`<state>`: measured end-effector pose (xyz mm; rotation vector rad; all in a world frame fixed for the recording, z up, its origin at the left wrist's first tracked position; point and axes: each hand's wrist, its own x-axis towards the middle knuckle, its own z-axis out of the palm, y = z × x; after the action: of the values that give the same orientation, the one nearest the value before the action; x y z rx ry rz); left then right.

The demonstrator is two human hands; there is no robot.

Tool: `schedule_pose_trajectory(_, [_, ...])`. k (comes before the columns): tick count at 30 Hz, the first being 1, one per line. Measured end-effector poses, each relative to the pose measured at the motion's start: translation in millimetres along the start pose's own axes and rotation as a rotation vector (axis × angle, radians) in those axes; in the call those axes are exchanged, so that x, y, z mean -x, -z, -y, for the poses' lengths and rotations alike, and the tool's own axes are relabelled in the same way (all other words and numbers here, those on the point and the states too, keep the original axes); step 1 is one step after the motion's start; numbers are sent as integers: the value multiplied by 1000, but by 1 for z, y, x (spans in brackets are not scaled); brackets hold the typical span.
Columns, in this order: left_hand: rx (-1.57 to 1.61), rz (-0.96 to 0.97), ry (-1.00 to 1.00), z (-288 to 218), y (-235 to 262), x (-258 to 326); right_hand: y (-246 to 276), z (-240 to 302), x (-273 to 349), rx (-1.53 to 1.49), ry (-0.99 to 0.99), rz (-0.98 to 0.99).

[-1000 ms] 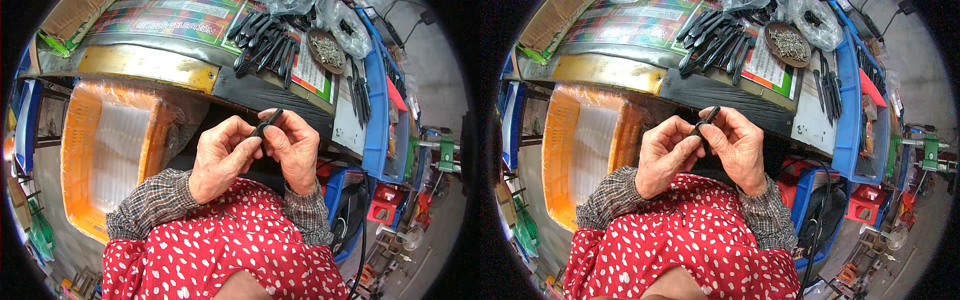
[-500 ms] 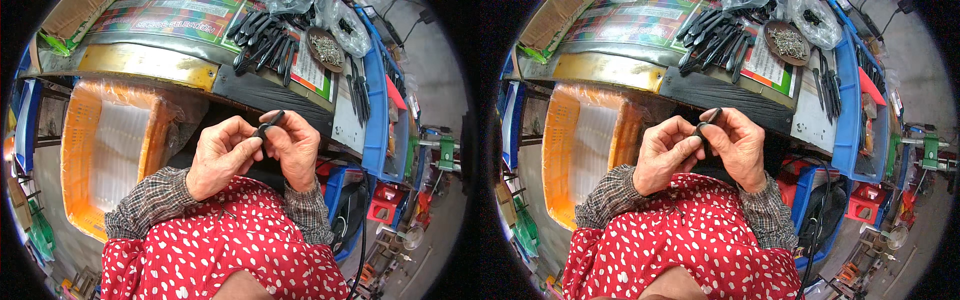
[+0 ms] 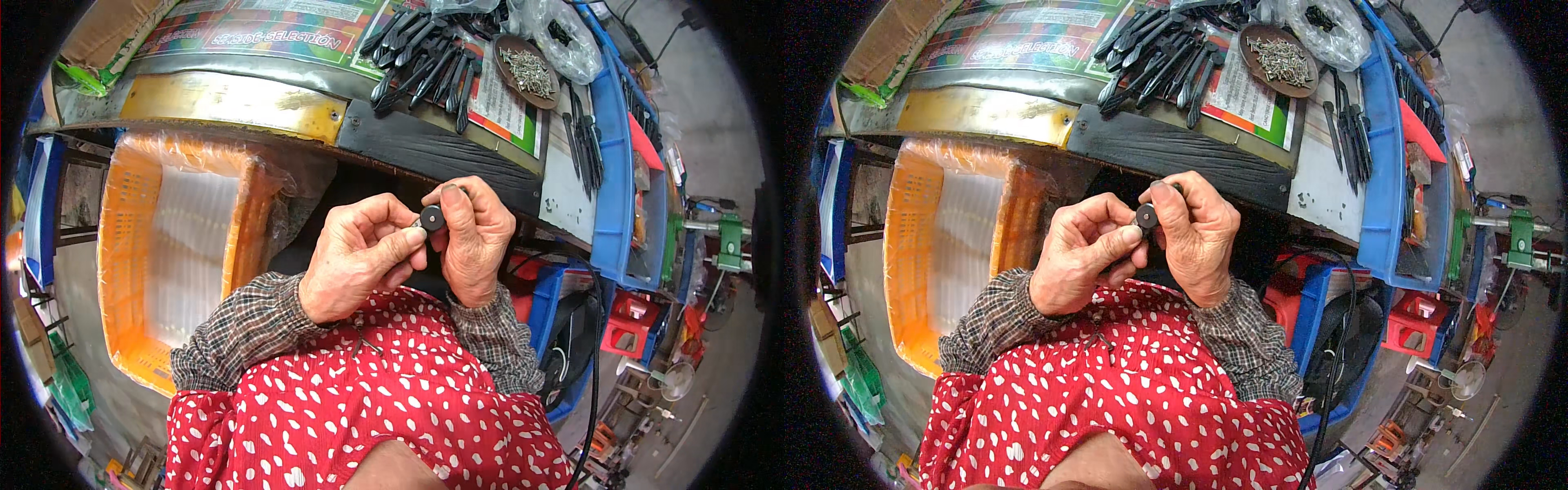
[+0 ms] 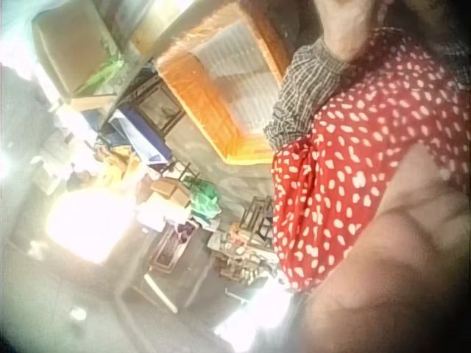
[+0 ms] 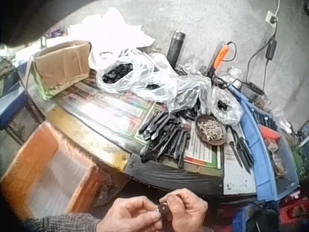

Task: The person assembles small plastic parts by fitting them together by hand and places the assembled components into a storage basket.

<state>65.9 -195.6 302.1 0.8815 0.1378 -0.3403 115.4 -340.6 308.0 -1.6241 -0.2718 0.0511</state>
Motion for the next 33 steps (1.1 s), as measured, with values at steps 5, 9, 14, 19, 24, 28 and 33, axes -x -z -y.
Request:
schedule_pose_trajectory(5, [-21,-9,-21,-1,2,1,5,9,-2,-151,-178,126])
schedule_pose_trajectory(9, [-17,-23,-33,-3,2,1,12,12,-4,-152,-187,200])
schedule_pose_trajectory(14, [-47,-30,-66,3,5,1,12,18,-4,-79,-265,254])
schedule_pose_trajectory(19, [-77,-67,-80,3,3,0,4,16,0,-2,-228,162])
schedule_pose_trajectory(24, [-73,-75,-70,4,4,-1,-2,13,2,36,-227,106])
schedule_pose_trajectory(28, [-51,-48,-73,3,8,-1,7,13,-2,-83,-267,187])
schedule_pose_trajectory(33, [-60,25,-16,0,5,3,12,12,-1,-106,-218,206])
